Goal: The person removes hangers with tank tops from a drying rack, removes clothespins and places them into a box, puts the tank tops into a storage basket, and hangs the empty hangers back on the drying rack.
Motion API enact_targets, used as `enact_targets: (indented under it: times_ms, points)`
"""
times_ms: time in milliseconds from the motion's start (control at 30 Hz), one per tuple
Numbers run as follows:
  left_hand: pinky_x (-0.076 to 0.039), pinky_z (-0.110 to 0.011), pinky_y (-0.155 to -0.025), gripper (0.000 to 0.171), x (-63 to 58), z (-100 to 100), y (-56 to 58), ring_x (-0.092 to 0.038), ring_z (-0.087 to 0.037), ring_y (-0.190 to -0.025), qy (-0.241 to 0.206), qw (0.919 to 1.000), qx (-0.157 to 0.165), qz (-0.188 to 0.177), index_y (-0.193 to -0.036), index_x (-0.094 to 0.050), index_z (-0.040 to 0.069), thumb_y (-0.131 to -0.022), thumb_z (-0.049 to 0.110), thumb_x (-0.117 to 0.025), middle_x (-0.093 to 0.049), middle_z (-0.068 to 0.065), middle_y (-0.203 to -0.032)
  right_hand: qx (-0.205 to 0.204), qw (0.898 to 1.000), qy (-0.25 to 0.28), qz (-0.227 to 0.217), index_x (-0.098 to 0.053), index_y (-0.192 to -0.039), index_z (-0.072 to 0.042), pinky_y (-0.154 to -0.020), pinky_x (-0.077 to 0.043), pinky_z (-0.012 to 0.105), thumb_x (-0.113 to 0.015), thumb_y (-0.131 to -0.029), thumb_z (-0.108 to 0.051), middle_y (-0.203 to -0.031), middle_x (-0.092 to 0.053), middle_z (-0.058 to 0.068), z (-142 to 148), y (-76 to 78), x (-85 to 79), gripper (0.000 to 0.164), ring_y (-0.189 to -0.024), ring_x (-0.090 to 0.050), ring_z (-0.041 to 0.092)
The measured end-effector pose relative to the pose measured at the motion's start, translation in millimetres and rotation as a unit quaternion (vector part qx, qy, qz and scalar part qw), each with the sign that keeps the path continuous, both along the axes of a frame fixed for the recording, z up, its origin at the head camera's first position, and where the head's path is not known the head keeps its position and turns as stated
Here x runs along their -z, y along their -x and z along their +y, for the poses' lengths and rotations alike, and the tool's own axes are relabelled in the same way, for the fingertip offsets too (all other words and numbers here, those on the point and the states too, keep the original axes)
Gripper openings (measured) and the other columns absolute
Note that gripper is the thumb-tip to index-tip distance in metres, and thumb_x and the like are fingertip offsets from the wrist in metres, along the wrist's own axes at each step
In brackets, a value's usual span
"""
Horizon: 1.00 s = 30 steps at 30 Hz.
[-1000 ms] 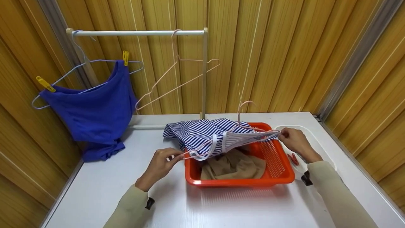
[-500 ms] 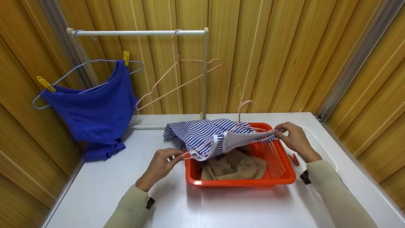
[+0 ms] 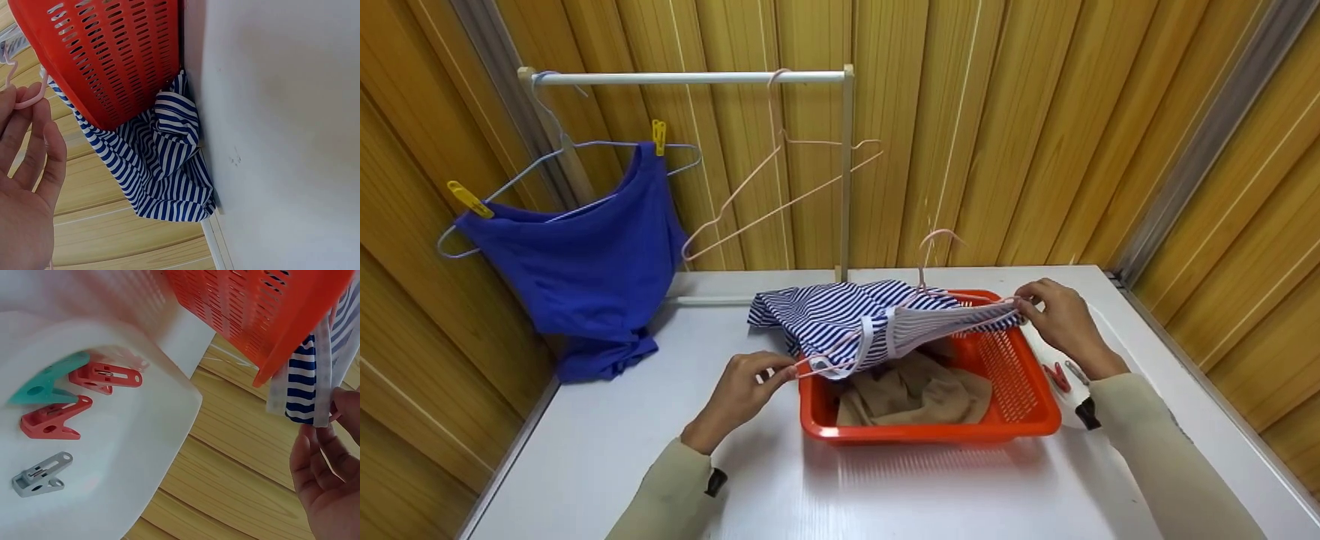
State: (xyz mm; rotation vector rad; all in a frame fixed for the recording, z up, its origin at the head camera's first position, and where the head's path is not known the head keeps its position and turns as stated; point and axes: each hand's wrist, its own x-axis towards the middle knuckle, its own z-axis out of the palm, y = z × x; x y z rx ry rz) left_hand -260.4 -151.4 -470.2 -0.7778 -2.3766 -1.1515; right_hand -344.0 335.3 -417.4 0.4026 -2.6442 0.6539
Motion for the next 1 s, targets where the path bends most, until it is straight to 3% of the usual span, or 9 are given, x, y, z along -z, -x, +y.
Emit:
enact_targets:
  times_ms: [333, 567, 700, 1000]
  points:
    - [-0.053, -0.022, -0.065, 0.017, -1.5, 0.9, -1.5, -0.062, -0.007, -0.073, 0.005, 1.0, -0.001, 0.007, -0.098, -0.077, 0.009, -0.09, 0.022, -0.069, -0.075, 0.002, -0.088, -0.014, 1.0, -0.001, -0.001, -0.068, -0.104, -0.002, -0.08, -0.053, 0.056, -0.062, -0.096, -0.01, -0.099, -0.072, 0.019, 1.8, -2.0, -4.0, 0.013, -0.091, -0.069, 0.037]
    - [-0.055, -0.027, -0.065, 0.017, -3.4, 1.9, -2.3, -0.062, -0.007, -0.074, 0.02, 0.9998, -0.008, -0.002, -0.098, -0.076, 0.01, -0.092, 0.023, -0.067, -0.074, 0.003, -0.087, -0.019, 0.999, -0.001, -0.029, -0.064, -0.109, -0.002, -0.081, -0.053, 0.057, -0.056, -0.099, -0.011, -0.105, -0.071, 0.021, 3.2, -3.6, -3.8, 0.015, -0.093, -0.07, 0.038]
    - [-0.056, -0.034, -0.066, 0.016, -6.1, 2.8, -1.8, -0.062, -0.009, -0.074, 0.038, 0.9992, -0.008, 0.001, -0.098, -0.075, 0.007, -0.093, 0.021, -0.067, -0.073, 0.002, -0.085, -0.022, 0.999, -0.015, -0.028, -0.062, -0.108, -0.003, -0.079, -0.053, 0.055, -0.055, -0.1, -0.013, -0.099, -0.072, 0.02, 5.0, -4.4, -2.8, 0.015, -0.089, -0.07, 0.036]
    - [-0.056, -0.032, -0.067, 0.016, -7.8, 3.0, -0.7, -0.062, -0.01, -0.074, 0.051, 0.9986, -0.01, 0.0, -0.098, -0.075, 0.008, -0.093, 0.021, -0.067, -0.073, 0.002, -0.085, -0.028, 0.999, -0.025, 0.013, -0.067, -0.098, -0.004, -0.071, -0.049, 0.045, -0.061, -0.096, -0.01, -0.097, -0.062, 0.014, 6.1, -4.5, -2.0, 0.008, -0.083, -0.061, 0.03]
